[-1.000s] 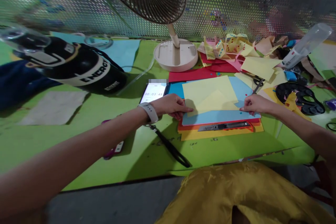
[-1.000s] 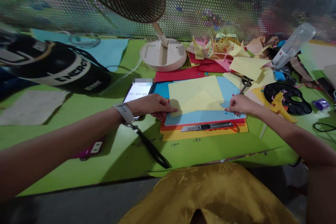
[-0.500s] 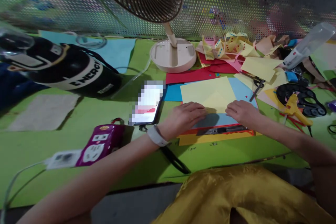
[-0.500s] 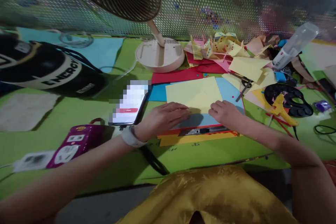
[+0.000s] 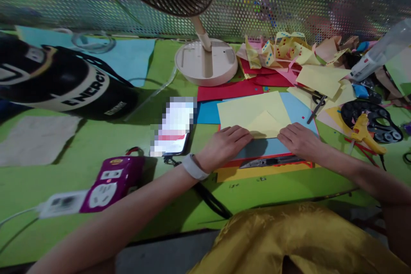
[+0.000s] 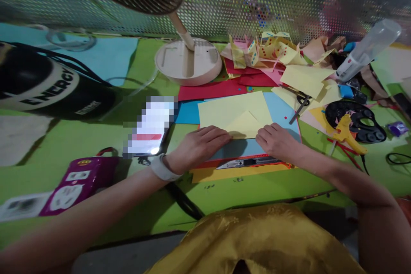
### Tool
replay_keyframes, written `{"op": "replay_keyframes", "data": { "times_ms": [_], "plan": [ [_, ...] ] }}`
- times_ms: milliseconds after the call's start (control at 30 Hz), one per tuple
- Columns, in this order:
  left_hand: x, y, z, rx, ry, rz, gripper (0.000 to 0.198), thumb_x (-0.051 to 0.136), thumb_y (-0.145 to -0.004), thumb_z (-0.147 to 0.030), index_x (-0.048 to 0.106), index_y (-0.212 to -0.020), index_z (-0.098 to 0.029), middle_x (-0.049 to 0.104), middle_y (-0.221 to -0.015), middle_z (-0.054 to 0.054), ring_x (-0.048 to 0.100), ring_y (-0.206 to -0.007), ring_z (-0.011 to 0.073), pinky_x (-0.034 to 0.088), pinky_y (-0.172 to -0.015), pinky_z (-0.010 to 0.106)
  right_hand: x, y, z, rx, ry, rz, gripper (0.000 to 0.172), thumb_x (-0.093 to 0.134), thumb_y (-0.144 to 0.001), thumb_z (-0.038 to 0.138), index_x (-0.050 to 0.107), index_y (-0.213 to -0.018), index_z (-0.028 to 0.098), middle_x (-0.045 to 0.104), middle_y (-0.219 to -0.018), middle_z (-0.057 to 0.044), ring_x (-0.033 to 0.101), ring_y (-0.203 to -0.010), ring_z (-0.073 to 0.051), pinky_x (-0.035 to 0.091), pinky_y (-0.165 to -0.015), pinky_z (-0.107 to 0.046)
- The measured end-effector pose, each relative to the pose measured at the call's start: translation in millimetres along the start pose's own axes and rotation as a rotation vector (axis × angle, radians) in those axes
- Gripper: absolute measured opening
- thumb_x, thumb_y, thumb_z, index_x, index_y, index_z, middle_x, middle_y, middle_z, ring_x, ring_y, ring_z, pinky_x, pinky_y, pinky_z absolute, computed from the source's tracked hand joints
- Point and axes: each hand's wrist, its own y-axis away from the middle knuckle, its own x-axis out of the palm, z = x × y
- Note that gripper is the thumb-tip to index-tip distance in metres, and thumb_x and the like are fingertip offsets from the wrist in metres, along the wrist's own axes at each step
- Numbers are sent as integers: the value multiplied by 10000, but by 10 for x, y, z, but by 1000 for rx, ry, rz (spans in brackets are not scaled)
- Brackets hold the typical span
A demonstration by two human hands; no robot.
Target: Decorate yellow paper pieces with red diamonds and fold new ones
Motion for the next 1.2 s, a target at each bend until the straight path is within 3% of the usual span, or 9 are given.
{"op": "replay_keyframes", "data": {
  "times_ms": [267, 433, 600, 700, 833, 900, 1033, 1100, 1200],
  "plan": [
    [-27, -56, -37, -84, 52, 15, 243, 391, -964, -170, 634, -976, -164, 689, -939, 80, 619, -835, 193, 508, -718, 319, 14, -40, -7, 51, -52, -29, 281, 348, -954, 77, 626, -968, 121, 624, -902, -102, 500, -816, -208, 312, -708, -335],
    [-68, -165, -51, -241, 138, 31, 307, 382, -978, -255, 644, -858, -151, 659, -849, 94, 604, -794, 204, 499, -718, 345, 35, -77, -8, 237, -148, -7, 292, 373, -988, 203, 643, -905, 128, 628, -875, -92, 514, -800, -200, 323, -720, -329],
    [-90, -213, 36, -387, 362, 64, 292, 430, -954, -320, 653, -834, -174, 650, -801, 69, 601, -771, 186, 479, -703, 315, 26, -125, -38, 394, -330, 48, 231, 449, -969, 257, 651, -908, 163, 656, -916, -76, 558, -854, -203, 361, -755, -328],
    [-113, -206, 19, -446, 354, 83, 264, 466, -942, -344, 661, -863, -184, 676, -810, 59, 619, -787, 194, 477, -721, 328, 3, -147, -80, 476, -488, 73, 179, 500, -948, 264, 650, -896, 183, 669, -928, -59, 577, -898, -203, 384, -768, -321],
    [-86, -190, -183, -381, 102, -55, 231, 453, -943, -211, 669, -1025, -210, 716, -1001, 82, 641, -949, 252, 440, -921, 481, -13, -162, -124, 502, -582, 91, 175, 524, -935, 287, 651, -878, 183, 672, -916, -65, 584, -895, -204, 396, -757, -323],
    [-18, -183, -309, -231, 61, -97, 355, 407, -936, -120, 595, -1211, -241, 652, -1241, 73, 595, -1135, 235, 338, -1073, 499, -11, -166, -131, 495, -599, 88, 171, 530, -931, 287, 653, -885, 178, 672, -918, -68, 582, -887, -201, 399, -766, -325],
    [151, -172, -447, -149, 60, -50, 563, 388, -974, -415, 320, -1455, -131, 435, -1471, 154, 367, -1380, 279, 201, -1154, 516, -13, -175, -126, 511, -610, 93, 153, 540, -922, 267, 659, -897, 174, 673, -931, -67, 580, -902, -201, 397, -798, -328],
    [198, -167, -443, -152, 75, -12, 691, 350, -952, -544, 245, -1484, -115, 358, -1513, 168, 286, -1419, 290, 152, -1166, 522, -28, -180, -126, 521, -611, 104, 146, 548, -917, 259, 664, -900, 172, 675, -936, -67, 581, -913, -204, 395, -812, -329],
    [205, -163, -400, -151, 110, 29, 734, 312, -937, -600, 202, -1502, -145, 312, -1539, 153, 247, -1436, 272, 111, -1178, 501, -56, -180, -133, 512, -613, 117, 146, 549, -915, 255, 671, -900, 175, 675, -926, -64, 584, -892, -199, 395, -802, -323]
  ]
}}
